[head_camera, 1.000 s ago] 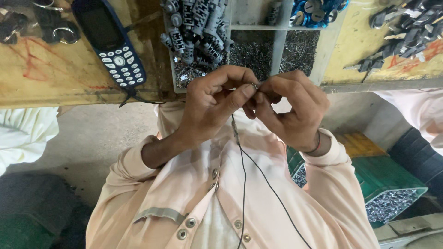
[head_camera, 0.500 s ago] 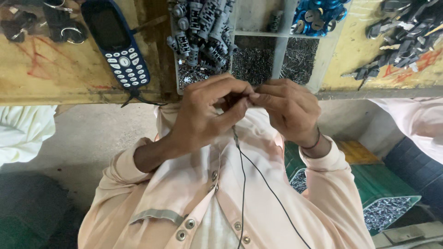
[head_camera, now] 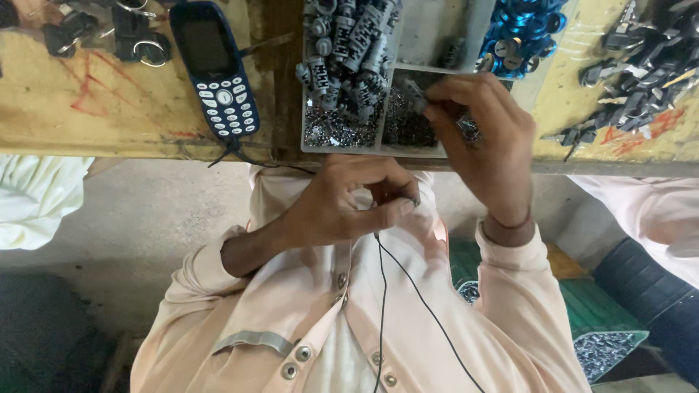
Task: The person sits at a workbench and assembles small metal hardware parts by hand. They pick grey cylindrical components and small pins from a compartment tray, press the parts together between their fingers, and place finished assemblies aside, repeating the cycle with new parts.
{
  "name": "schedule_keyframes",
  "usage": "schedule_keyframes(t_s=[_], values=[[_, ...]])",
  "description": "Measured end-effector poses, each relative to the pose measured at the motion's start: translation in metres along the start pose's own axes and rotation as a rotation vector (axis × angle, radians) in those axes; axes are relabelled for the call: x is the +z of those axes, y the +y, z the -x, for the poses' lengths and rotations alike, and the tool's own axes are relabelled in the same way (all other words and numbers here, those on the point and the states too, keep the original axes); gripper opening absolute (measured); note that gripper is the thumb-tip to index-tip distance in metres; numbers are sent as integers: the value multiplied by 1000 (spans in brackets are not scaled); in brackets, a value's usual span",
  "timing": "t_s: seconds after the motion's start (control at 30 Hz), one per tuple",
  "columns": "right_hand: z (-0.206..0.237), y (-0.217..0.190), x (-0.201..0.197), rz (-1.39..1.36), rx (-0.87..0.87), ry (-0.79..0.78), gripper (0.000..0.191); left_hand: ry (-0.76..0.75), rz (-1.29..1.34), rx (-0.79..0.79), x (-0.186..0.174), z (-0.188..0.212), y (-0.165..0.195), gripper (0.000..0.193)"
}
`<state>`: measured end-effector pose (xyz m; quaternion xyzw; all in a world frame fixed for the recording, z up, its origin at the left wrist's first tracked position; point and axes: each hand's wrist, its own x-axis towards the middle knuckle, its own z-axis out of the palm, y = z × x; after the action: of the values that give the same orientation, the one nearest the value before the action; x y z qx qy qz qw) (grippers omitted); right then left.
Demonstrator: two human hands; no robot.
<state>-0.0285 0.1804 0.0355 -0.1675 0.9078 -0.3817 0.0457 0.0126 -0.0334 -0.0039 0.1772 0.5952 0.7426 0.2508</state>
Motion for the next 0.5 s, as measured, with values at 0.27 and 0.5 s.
schedule_keyframes(t_s=[0.27,0.5], values=[[51,9,-1,-642,274,-84,37,-14,554,-131,-6,-13,-14,13],[41,6,10,-425,78,45,32,29,622,-297,-3,-12,-12,11]])
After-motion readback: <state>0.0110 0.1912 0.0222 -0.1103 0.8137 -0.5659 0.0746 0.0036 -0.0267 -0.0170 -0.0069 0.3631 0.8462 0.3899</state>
